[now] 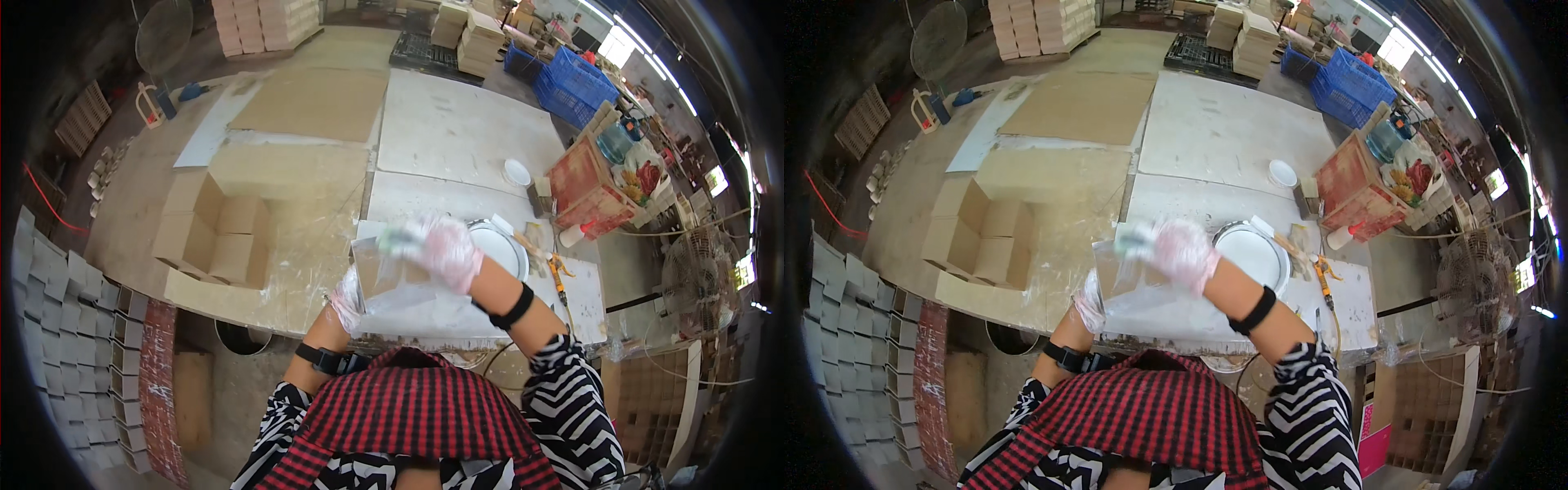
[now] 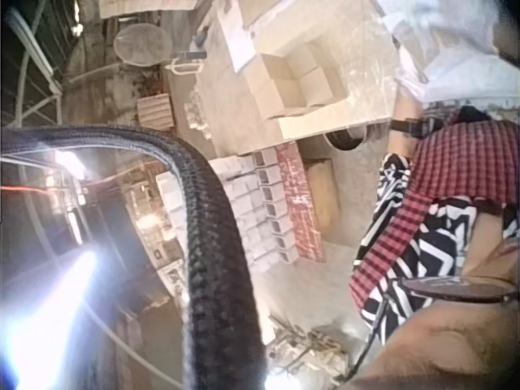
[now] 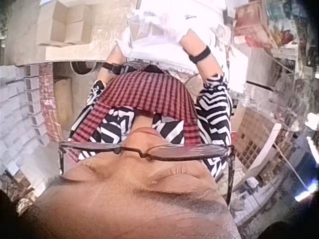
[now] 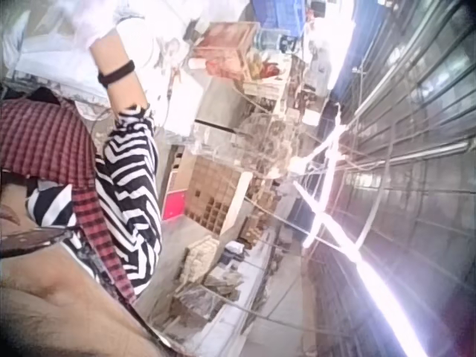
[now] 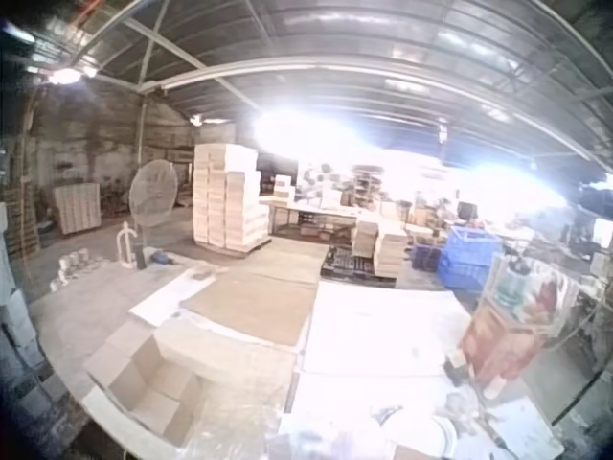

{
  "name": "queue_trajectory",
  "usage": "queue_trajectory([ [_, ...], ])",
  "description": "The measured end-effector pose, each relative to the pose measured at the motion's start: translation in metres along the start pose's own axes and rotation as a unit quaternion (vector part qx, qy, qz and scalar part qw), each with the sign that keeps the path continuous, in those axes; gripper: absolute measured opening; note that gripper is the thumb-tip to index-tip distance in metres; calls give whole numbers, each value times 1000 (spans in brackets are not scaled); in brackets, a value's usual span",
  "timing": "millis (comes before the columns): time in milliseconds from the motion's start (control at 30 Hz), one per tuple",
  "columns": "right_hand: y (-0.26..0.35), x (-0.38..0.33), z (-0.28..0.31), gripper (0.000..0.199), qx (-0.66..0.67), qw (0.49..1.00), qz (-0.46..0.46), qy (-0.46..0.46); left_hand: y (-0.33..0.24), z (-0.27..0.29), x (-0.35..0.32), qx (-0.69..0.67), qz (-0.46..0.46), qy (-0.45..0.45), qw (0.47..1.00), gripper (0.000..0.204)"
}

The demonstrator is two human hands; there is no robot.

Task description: The person paints wooden boxes using a green cloth dipped in white paint, covering all exterior and interior surfaces before placing them onto a stack.

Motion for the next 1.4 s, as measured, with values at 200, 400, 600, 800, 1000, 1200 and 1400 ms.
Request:
queue_trajectory([
  [200,21,19,-17,36,41,992,-83,90,59,28,-3,-487,121,65,862,39],
  [400,22,23,-34,39,605,788,-105,47,68,43,-8,-128,38,-14,991,42],
  [600,7,44,-10,30,116,972,-155,131,24,5,1,21,-49,39,998,41],
  [800,11,14,13,41,32,995,-27,90,-10,1,-9,-41,-34,19,998,41],
  [1000,6,-4,7,40,-1,988,-103,113,-2,1,-8,-354,73,-31,932,40],
  [1200,8,-29,-14,42,114,991,-38,64,-15,-15,6,-470,126,-50,872,39],
  [1400,-14,-1,-1,27,112,885,-412,186,18,6,-10,-442,98,-88,887,47],
])
Point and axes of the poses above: each hand's wrist, its own x-axis towards the middle knuckle, its own z-axis out of the back of the hand, y = z × x, the point moved 2 cm from there along x, towards the middle knuckle, and after that the axes turned 1 degree about -y, right-handed, at the moved point
